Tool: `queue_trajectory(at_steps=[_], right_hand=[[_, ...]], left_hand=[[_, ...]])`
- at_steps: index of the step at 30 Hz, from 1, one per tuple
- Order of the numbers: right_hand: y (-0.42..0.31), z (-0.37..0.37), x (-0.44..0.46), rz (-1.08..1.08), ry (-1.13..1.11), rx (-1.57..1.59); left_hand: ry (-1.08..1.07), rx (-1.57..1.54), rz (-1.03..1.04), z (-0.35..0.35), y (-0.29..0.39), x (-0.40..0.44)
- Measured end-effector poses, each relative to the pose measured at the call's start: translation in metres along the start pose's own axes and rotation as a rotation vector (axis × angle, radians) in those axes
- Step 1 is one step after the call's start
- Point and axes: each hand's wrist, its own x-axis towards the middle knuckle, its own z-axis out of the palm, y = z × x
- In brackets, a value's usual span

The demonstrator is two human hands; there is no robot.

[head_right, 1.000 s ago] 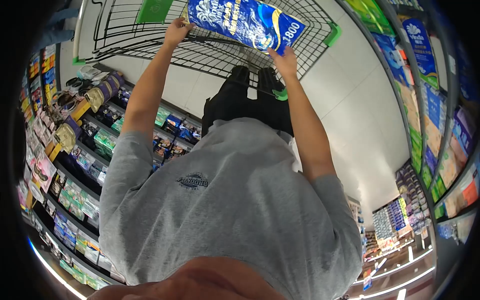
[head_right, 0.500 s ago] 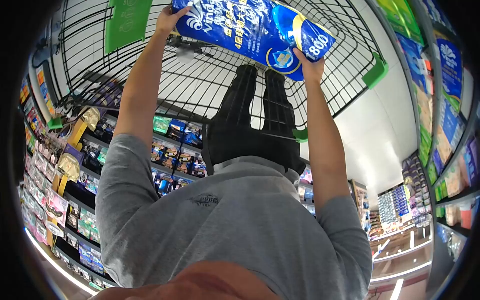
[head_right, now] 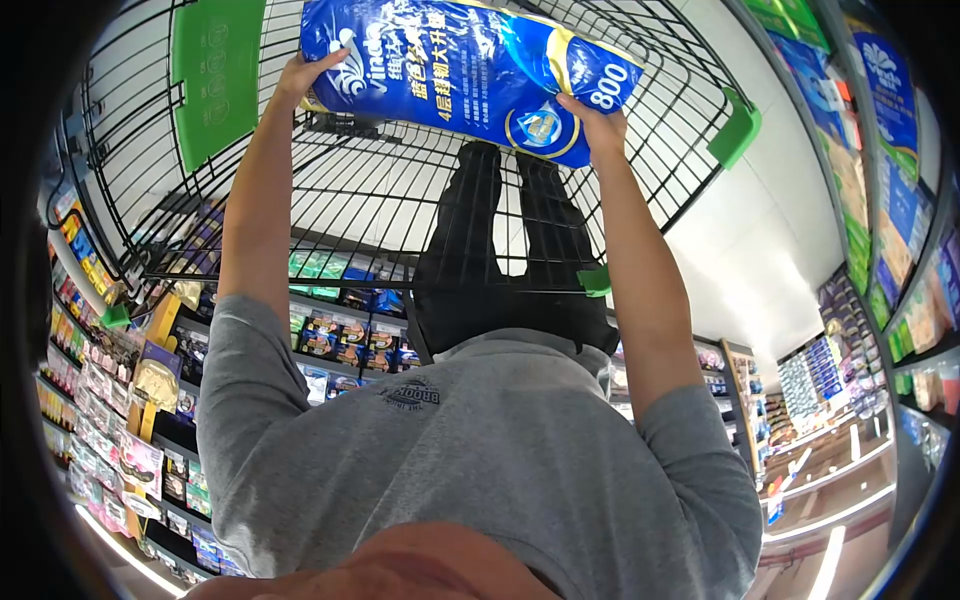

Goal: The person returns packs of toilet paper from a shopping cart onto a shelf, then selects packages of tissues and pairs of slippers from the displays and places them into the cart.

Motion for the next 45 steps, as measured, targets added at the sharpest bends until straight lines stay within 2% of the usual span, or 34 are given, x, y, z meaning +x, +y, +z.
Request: queue_trajectory(at_steps=[4, 6, 9, 10, 13, 14, 16, 17, 18, 22, 24, 31, 35, 36, 38, 41, 42, 44, 45], right_hand=[[0.004, -0.008, 0.005, -0.067, 0.040, -0.071], [-0.017, -0.005, -0.019, -0.052, 0.028, -0.044], [-0.036, -0.005, -0.045, -0.006, 0.025, -0.126], [-0.040, -0.005, -0.055, -0.007, 0.030, -0.141], [-0.048, -0.008, -0.094, -0.054, -0.033, -0.044], [-0.050, -0.010, -0.108, -0.092, -0.023, -0.019], [-0.061, -0.018, -0.147, -0.125, -0.056, 0.026], [-0.080, -0.021, -0.181, -0.131, -0.062, 0.048], [-0.078, -0.027, -0.193, -0.181, -0.087, 0.082], [-0.114, -0.060, -0.280, -0.311, -0.063, 0.120], [-0.139, -0.072, -0.316, -0.458, -0.018, 0.153], [-0.189, -0.116, -0.425, -1.010, 0.131, 0.270], [-0.182, -0.125, -0.477, -1.244, 0.203, 0.378], [-0.170, -0.103, -0.401, -1.243, 0.210, 0.358], [-0.174, -0.138, -0.399, -1.326, 0.200, 0.379], [-0.187, -0.196, -0.439, -1.549, 0.215, 0.434], [-0.188, -0.209, -0.444, -1.555, 0.235, 0.475], [-0.180, -0.255, -0.451, -1.608, 0.291, 0.444], [-0.174, -0.277, -0.458, -1.574, 0.324, 0.402]], left_hand=[[0.067, 0.006, 0.044, 0.001, -0.012, 0.000], [0.072, 0.008, 0.044, -0.001, -0.002, -0.018], [0.109, 0.111, 0.008, -0.012, 0.028, -0.060], [0.091, 0.175, -0.074, -0.021, 0.039, -0.071], [0.109, 0.119, 0.133, -0.040, 0.069, -0.130], [0.128, 0.174, 0.056, -0.053, 0.077, -0.143], [0.232, 0.154, 0.272, -0.068, 0.089, -0.185], [0.282, 0.193, 0.188, -0.066, 0.119, -0.233], [0.351, 0.287, 0.210, -0.079, 0.123, -0.255], [0.452, 0.260, 0.312, -0.077, 0.188, -0.389], [0.479, 0.185, 0.524, -0.094, 0.195, -0.404], [0.641, -0.026, 1.005, -0.093, 0.256, -0.533], [0.662, -0.164, 1.325, -0.102, 0.257, -0.560], [0.676, -0.157, 1.309, -0.093, 0.247, -0.493], [0.735, -0.256, 1.287, -0.067, 0.259, -0.500], [0.658, -0.449, 1.471, -0.033, 0.283, -0.524], [0.627, -0.497, 1.522, -0.028, 0.291, -0.519], [0.692, -0.489, 1.498, 0.007, 0.306, -0.524], [0.609, -0.366, 1.461, -0.002, 0.301, -0.504]])
